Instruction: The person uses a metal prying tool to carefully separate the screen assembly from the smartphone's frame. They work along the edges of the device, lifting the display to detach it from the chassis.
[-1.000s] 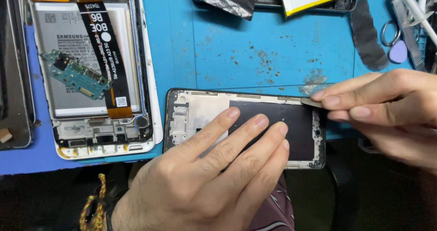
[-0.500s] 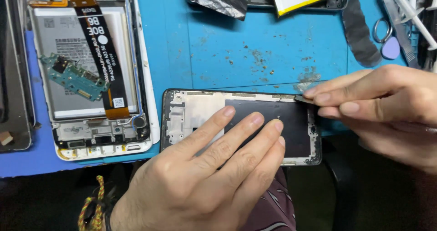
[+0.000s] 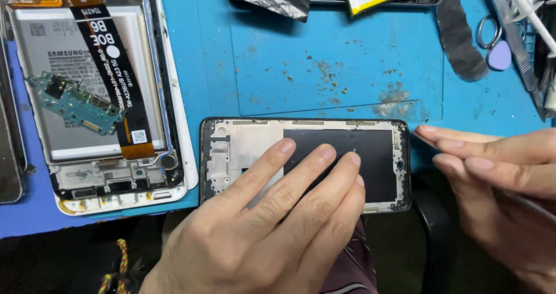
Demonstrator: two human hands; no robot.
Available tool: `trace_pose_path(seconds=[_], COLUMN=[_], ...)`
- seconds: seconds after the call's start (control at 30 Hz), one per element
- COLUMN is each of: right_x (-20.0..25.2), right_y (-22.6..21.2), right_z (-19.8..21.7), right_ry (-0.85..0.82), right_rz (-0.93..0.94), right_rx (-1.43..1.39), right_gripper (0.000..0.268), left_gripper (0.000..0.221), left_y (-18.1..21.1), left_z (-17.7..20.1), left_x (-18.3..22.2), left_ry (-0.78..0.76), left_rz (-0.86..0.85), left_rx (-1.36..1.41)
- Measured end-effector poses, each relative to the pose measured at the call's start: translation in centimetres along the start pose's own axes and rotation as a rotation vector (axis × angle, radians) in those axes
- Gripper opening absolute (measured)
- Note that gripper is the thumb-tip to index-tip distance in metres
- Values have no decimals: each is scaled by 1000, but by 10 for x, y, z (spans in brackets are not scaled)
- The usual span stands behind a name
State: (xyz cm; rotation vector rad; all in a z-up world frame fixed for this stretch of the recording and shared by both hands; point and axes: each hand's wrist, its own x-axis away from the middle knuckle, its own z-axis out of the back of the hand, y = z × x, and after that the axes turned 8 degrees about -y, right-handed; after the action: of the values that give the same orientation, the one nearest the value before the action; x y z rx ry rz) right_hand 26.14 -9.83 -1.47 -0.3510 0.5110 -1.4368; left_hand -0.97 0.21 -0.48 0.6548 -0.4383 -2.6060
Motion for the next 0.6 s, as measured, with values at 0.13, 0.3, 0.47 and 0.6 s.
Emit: trace_pose_path(seconds=[0.13, 0.3, 0.47, 0.6], right_x=[2, -9, 1, 13], right_y=[-1, -1, 20, 193], right_z=[-3, -5, 7, 50], right_ry=[-59, -21, 6, -326], right_rz=[-144, 151, -3, 27], right_rx=[-21, 13, -5, -319], right_gripper=[24, 26, 12, 39], left_gripper=[17, 22, 18, 16], left_y=[-1, -1, 0, 0], left_z=[0, 1, -1, -2], left_x=[2, 5, 7, 7], left_ry=[18, 9, 52, 58], left_rz=[-4, -21, -9, -22], left_rx=[9, -31, 32, 52])
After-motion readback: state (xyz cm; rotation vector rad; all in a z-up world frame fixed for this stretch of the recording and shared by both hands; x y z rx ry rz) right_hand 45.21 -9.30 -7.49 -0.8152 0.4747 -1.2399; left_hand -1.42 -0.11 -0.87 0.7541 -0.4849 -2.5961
